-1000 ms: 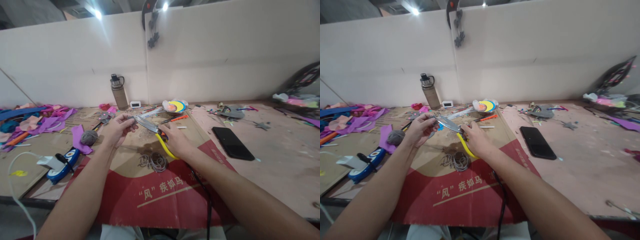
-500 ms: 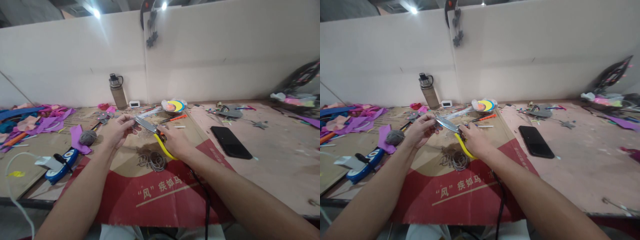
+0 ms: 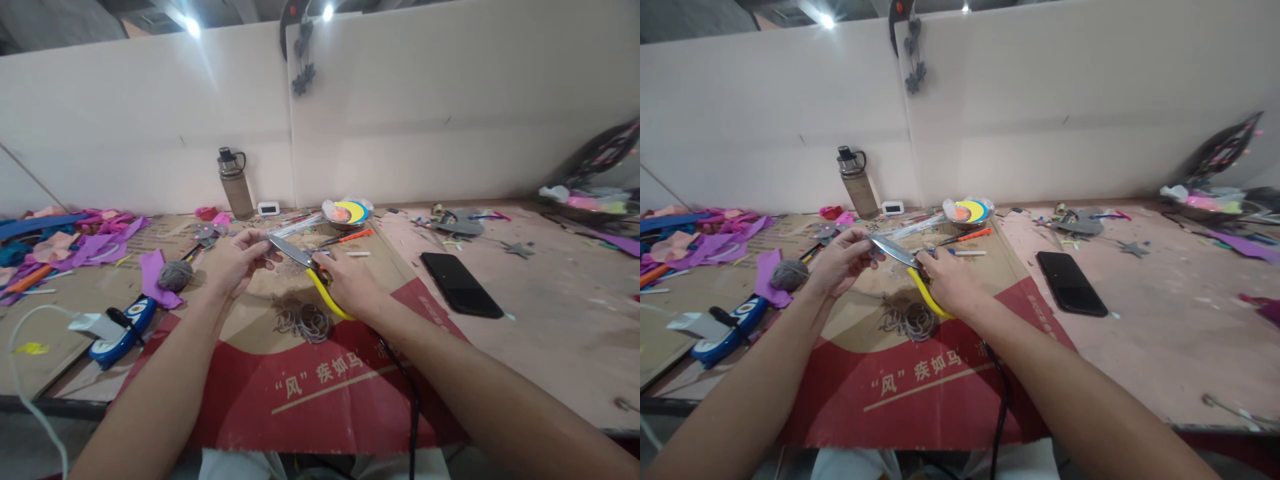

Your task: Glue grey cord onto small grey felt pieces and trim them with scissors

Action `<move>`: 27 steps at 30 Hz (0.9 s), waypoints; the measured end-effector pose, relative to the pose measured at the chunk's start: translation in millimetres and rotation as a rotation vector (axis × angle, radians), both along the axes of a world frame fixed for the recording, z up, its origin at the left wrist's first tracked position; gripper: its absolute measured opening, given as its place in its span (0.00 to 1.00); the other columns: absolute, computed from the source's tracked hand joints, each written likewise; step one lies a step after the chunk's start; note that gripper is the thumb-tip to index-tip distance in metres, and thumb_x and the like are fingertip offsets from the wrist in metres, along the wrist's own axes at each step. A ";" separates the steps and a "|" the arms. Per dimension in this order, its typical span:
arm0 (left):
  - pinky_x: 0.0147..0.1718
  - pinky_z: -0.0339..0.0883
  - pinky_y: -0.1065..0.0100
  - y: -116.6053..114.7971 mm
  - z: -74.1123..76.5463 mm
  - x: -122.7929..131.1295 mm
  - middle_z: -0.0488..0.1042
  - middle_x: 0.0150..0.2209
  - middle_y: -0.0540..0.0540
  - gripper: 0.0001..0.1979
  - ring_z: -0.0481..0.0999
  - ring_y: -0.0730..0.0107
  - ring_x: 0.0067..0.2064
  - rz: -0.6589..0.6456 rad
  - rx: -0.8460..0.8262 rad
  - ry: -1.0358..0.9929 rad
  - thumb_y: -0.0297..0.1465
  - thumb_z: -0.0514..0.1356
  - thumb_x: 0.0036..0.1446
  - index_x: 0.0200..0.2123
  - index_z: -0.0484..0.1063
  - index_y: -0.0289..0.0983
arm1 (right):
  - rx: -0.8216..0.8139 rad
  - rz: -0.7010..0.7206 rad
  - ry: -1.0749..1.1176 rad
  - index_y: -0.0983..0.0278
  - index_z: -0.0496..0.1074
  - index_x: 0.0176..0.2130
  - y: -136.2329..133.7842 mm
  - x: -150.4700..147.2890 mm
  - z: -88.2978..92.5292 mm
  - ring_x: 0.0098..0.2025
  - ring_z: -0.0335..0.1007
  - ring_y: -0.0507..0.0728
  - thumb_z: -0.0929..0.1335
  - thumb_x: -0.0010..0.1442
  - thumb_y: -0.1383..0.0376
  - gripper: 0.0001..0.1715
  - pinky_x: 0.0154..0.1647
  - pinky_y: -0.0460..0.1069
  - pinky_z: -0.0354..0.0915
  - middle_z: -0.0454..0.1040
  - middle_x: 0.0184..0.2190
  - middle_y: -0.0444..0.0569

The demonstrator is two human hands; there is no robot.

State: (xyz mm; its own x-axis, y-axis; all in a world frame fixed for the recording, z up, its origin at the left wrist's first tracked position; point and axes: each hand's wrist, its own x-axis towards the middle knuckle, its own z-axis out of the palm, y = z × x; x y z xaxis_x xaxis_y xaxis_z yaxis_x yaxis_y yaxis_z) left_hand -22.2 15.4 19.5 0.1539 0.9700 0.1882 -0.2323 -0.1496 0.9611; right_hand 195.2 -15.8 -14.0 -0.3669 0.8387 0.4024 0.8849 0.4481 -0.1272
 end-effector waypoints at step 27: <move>0.18 0.63 0.75 1.1 -1.5 -2.0 0.74 0.24 0.51 0.10 0.71 0.77 0.22 0.066 0.049 0.051 0.30 0.69 0.44 0.30 0.73 0.35 | 0.012 0.009 0.047 0.60 0.70 0.49 4.1 1.5 -3.7 0.33 0.64 0.56 0.62 0.63 0.61 0.16 0.31 0.48 0.53 0.68 0.39 0.53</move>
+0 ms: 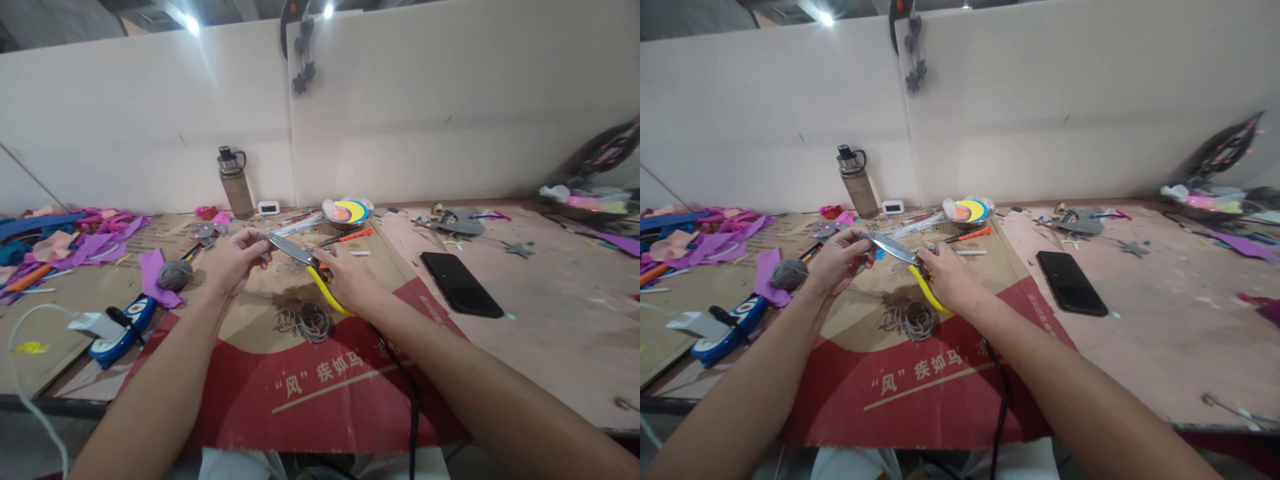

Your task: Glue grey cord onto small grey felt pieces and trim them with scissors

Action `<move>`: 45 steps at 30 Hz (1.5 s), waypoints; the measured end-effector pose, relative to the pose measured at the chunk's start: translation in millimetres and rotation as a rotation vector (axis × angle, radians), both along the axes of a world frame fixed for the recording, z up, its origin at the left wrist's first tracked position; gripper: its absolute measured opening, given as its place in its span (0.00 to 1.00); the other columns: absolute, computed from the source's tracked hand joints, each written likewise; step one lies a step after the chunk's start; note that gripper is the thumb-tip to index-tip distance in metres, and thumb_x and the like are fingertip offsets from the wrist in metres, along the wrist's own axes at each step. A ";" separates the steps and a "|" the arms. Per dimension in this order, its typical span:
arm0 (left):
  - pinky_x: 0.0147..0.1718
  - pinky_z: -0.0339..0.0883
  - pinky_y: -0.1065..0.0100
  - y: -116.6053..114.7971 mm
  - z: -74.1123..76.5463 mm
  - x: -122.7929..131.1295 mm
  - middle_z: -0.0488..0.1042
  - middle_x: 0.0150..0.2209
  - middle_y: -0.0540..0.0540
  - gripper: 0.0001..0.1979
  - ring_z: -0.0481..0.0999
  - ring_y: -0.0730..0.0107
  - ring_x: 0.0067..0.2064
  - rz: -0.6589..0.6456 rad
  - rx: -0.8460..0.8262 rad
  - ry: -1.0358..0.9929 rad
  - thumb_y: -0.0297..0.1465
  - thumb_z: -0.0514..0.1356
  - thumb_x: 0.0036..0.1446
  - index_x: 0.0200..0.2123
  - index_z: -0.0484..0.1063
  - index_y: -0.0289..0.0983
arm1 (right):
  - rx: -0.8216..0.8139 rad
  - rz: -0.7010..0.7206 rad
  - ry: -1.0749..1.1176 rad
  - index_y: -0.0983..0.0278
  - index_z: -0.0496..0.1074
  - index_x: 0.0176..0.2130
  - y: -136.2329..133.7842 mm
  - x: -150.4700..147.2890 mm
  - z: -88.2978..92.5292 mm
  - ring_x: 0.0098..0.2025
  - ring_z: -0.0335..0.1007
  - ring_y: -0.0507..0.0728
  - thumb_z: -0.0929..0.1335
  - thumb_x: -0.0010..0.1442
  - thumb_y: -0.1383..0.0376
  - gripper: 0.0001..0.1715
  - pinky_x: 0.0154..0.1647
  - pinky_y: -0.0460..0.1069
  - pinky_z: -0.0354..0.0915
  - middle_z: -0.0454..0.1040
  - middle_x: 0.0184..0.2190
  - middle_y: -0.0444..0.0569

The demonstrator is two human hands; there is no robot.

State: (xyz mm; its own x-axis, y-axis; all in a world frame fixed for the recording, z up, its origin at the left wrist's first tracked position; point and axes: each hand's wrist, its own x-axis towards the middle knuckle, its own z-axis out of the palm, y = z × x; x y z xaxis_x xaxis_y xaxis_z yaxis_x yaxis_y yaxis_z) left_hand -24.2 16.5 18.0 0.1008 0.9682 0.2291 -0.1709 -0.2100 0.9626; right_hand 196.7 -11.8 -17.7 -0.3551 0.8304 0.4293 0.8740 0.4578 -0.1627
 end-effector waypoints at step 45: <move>0.20 0.61 0.72 6.4 -8.8 -6.2 0.72 0.21 0.51 0.10 0.68 0.76 0.21 0.144 0.265 0.389 0.35 0.63 0.54 0.38 0.79 0.36 | 0.088 0.022 0.019 0.62 0.70 0.48 5.2 9.1 -2.2 0.36 0.63 0.56 0.63 0.62 0.63 0.15 0.33 0.48 0.54 0.68 0.41 0.54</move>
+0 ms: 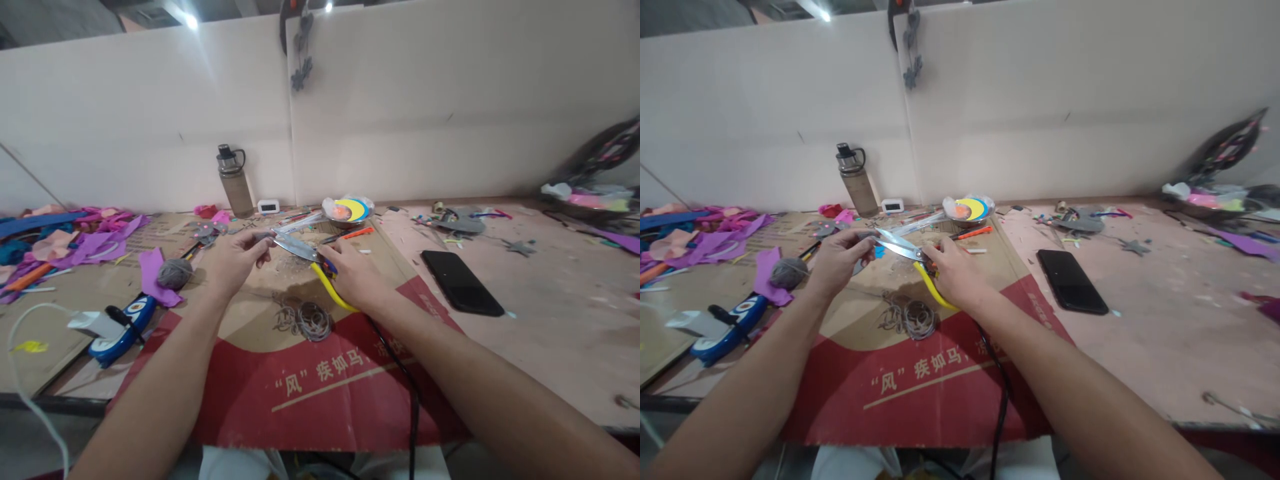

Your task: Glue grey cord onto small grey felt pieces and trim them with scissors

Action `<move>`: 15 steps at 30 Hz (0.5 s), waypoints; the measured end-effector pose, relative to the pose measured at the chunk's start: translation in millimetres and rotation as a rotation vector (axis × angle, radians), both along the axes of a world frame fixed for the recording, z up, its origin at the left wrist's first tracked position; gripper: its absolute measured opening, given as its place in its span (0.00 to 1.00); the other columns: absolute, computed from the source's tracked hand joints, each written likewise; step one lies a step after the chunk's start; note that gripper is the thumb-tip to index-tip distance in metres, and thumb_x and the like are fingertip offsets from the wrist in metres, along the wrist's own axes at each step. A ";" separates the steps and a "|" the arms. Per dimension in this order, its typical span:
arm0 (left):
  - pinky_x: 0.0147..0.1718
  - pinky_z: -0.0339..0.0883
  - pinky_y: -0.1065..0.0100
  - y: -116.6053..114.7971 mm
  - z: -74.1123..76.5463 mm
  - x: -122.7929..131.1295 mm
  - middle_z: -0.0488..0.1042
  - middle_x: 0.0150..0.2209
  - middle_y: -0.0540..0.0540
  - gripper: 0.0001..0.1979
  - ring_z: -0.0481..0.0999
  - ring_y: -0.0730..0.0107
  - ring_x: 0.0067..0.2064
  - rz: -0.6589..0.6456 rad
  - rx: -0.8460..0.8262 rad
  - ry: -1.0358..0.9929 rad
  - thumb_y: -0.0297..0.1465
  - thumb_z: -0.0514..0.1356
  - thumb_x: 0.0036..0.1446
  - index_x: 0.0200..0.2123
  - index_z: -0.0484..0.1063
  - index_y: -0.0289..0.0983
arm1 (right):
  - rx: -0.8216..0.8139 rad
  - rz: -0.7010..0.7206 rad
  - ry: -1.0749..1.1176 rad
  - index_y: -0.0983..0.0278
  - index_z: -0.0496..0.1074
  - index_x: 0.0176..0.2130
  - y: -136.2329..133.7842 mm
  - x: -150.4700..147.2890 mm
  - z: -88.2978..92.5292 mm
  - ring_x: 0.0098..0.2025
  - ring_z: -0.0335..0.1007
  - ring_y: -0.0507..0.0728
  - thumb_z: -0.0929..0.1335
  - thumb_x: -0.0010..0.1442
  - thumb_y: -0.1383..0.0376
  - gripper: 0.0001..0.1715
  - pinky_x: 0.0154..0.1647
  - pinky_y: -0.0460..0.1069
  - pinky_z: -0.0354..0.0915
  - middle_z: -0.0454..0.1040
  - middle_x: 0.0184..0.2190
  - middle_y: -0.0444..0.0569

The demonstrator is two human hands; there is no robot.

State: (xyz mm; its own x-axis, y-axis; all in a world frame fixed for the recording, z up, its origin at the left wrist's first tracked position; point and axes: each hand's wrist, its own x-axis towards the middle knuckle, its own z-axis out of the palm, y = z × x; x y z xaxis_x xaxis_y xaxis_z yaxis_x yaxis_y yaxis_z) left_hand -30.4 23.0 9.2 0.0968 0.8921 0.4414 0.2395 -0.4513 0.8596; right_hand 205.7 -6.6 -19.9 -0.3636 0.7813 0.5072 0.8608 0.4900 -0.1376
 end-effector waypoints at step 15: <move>0.35 0.70 0.68 -0.3 -3.3 -1.3 0.79 0.34 0.47 0.08 0.76 0.69 0.36 0.161 0.387 0.202 0.26 0.62 0.52 0.36 0.80 0.39 | 0.134 0.018 -0.033 0.63 0.71 0.50 0.6 3.1 -0.9 0.39 0.63 0.57 0.62 0.62 0.68 0.17 0.34 0.49 0.53 0.69 0.39 0.54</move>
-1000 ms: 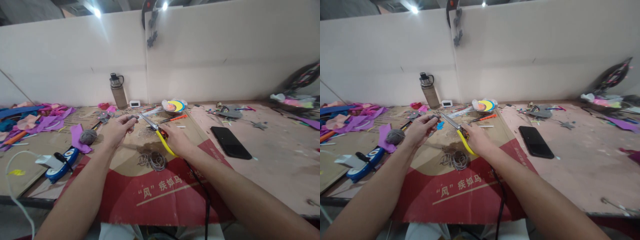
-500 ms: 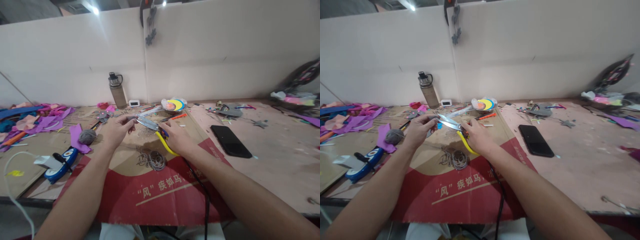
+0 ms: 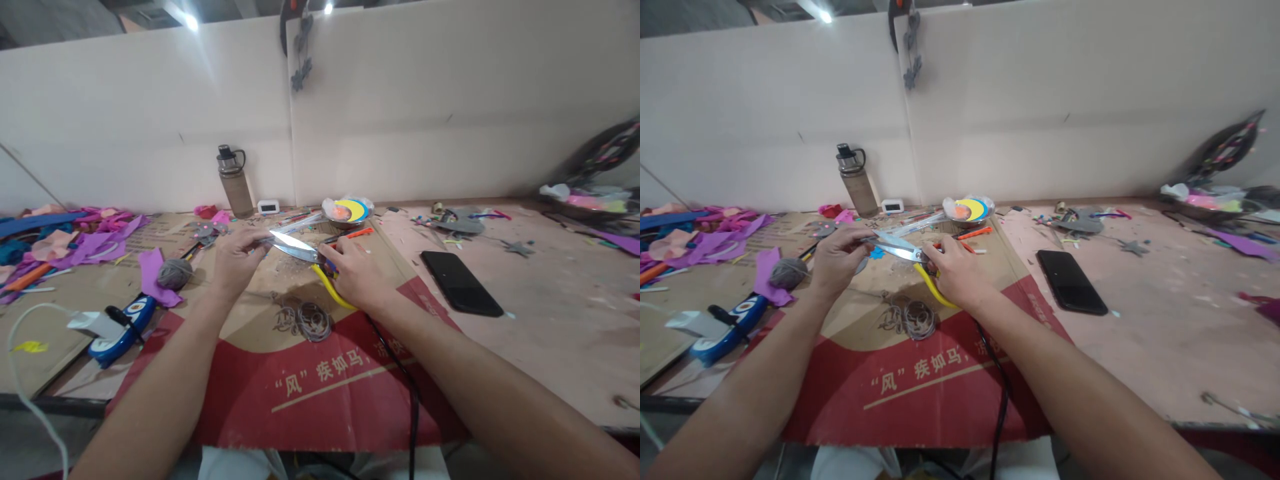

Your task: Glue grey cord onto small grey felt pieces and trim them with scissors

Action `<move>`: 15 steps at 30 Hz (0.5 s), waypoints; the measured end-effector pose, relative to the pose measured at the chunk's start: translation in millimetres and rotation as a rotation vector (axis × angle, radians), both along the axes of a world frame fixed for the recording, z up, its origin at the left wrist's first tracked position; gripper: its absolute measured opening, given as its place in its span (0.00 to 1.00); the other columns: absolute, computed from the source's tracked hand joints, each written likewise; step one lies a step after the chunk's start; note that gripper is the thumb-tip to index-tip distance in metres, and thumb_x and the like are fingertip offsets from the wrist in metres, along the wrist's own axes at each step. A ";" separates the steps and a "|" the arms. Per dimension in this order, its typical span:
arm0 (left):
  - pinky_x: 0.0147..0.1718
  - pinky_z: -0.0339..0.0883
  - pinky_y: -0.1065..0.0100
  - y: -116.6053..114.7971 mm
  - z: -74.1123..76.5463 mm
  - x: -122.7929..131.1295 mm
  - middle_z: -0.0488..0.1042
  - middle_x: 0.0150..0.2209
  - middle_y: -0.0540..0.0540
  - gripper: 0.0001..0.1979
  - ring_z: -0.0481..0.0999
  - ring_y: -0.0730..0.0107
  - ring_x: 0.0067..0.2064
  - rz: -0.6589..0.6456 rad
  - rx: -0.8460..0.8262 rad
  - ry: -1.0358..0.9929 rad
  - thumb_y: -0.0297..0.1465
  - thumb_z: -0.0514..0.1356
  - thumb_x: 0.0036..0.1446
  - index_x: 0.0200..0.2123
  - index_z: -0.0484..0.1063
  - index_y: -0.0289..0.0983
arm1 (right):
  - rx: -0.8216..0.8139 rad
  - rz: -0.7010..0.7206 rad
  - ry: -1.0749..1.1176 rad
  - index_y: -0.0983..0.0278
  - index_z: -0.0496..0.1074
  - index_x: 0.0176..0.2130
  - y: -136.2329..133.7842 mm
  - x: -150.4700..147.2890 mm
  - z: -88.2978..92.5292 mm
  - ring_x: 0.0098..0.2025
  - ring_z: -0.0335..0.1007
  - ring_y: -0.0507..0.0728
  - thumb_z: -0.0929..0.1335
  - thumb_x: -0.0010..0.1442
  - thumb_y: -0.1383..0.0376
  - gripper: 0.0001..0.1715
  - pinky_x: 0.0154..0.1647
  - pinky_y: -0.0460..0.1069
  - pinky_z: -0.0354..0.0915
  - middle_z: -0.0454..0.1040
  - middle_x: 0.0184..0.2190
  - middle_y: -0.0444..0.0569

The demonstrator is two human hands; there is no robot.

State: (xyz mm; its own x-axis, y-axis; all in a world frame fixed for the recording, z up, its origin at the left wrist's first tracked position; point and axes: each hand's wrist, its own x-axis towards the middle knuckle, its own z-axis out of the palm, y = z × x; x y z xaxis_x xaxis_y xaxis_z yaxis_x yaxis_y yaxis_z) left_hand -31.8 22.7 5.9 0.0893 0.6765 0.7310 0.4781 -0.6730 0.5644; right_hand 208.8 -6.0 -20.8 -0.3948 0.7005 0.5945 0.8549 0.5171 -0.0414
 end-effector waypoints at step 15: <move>0.23 0.59 0.72 -5.7 9.2 -1.3 0.70 0.20 0.52 0.06 0.66 0.76 0.22 -0.151 -0.369 -0.114 0.33 0.63 0.52 0.31 0.79 0.38 | -0.051 -0.001 -0.052 0.62 0.71 0.47 0.3 2.8 1.3 0.34 0.64 0.56 0.62 0.62 0.67 0.15 0.29 0.49 0.47 0.70 0.39 0.54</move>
